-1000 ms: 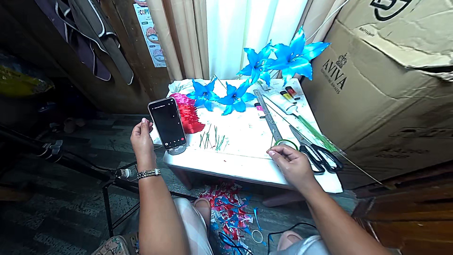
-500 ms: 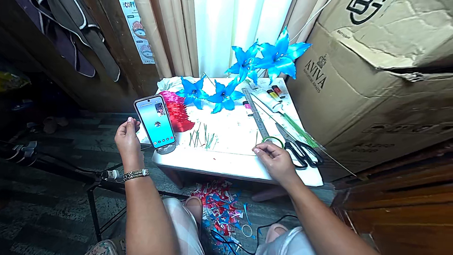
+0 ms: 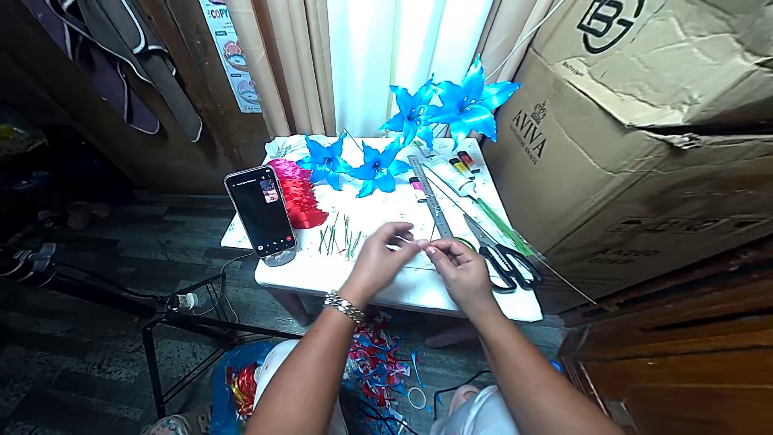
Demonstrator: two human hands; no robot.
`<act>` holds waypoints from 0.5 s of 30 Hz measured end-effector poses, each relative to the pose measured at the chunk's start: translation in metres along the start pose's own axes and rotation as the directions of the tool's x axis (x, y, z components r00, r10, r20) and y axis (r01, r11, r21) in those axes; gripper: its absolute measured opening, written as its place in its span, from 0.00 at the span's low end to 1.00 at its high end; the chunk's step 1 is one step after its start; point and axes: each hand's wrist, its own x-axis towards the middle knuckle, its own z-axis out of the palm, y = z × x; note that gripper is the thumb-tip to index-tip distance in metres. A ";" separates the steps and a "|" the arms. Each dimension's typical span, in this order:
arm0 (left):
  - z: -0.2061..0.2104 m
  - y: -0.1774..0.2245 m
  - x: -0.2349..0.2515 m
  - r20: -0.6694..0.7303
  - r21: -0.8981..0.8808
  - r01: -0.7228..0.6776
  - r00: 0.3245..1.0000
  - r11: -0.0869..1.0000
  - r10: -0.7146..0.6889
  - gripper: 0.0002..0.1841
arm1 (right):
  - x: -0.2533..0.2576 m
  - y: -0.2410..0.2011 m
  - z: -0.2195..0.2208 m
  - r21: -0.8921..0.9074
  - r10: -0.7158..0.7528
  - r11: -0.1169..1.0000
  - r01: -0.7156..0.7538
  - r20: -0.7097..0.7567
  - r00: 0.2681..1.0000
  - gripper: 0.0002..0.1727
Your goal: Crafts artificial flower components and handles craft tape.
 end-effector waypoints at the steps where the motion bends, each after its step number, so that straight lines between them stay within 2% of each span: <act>1: 0.012 -0.001 0.003 0.051 -0.056 0.066 0.997 0.996 -0.064 0.18 | 0.000 0.000 -0.001 0.015 -0.001 1.000 0.001 -0.009 1.000 0.04; 2: 0.021 -0.001 0.005 0.071 -0.103 0.109 0.992 0.989 -0.102 0.16 | 0.000 0.000 -0.001 0.026 0.003 1.000 -0.003 -0.018 1.000 0.04; 5: 0.035 0.000 0.009 0.006 -0.174 0.155 0.988 0.973 -0.156 0.07 | 0.000 0.002 -0.005 0.032 0.021 0.999 -0.020 -0.040 0.999 0.04; 9: 0.039 -0.002 0.012 -0.018 -0.207 0.195 0.979 0.959 -0.203 0.04 | 0.001 0.004 -0.007 0.023 0.032 0.999 -0.031 -0.047 0.998 0.03; 12: 0.036 -0.002 0.012 -0.044 -0.162 0.187 0.980 0.969 -0.196 0.04 | 0.001 0.003 -0.007 0.013 0.050 0.999 -0.050 -0.027 0.998 0.02; 15: 0.026 -0.005 0.011 -0.015 -0.061 0.112 0.994 0.992 -0.113 0.05 | 0.003 0.000 -0.009 -0.001 0.119 0.993 -0.119 0.052 0.992 0.02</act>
